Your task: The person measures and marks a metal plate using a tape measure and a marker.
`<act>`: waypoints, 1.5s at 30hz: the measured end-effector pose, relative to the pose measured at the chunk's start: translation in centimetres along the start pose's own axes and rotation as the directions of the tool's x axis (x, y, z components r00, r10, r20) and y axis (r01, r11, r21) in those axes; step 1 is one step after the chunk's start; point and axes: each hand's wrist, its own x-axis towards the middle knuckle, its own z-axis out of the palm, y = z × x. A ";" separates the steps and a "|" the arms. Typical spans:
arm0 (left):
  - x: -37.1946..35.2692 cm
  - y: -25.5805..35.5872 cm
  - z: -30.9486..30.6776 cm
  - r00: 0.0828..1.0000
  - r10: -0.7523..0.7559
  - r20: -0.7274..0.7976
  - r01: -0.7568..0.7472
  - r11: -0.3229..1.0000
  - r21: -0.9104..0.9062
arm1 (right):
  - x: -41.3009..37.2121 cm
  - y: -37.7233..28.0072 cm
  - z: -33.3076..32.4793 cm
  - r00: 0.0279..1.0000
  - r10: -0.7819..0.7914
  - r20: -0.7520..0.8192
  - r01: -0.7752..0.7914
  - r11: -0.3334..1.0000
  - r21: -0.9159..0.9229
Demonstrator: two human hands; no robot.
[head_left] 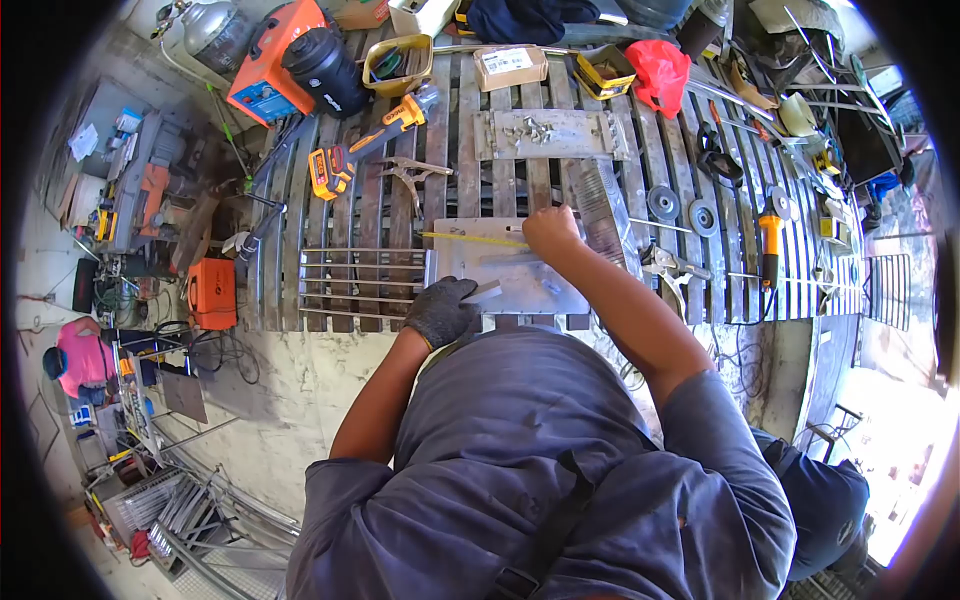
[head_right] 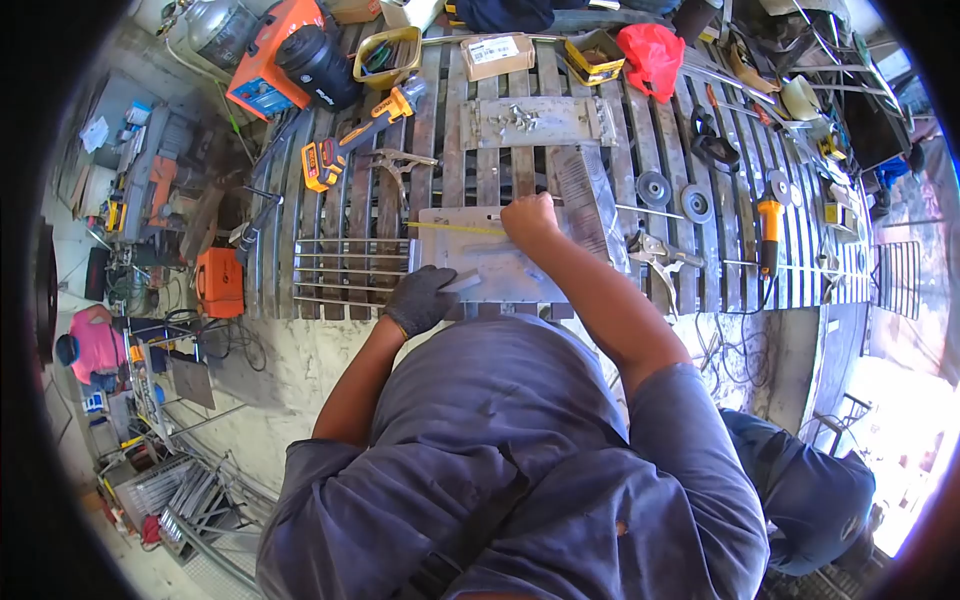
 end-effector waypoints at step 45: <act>5.9 11.5 -3.0 0.883 0.447 -0.141 -0.467 0.813 -0.347 | -20.1 -2.2 -4.3 0.705 0.700 -0.110 0.354 -0.213 0.911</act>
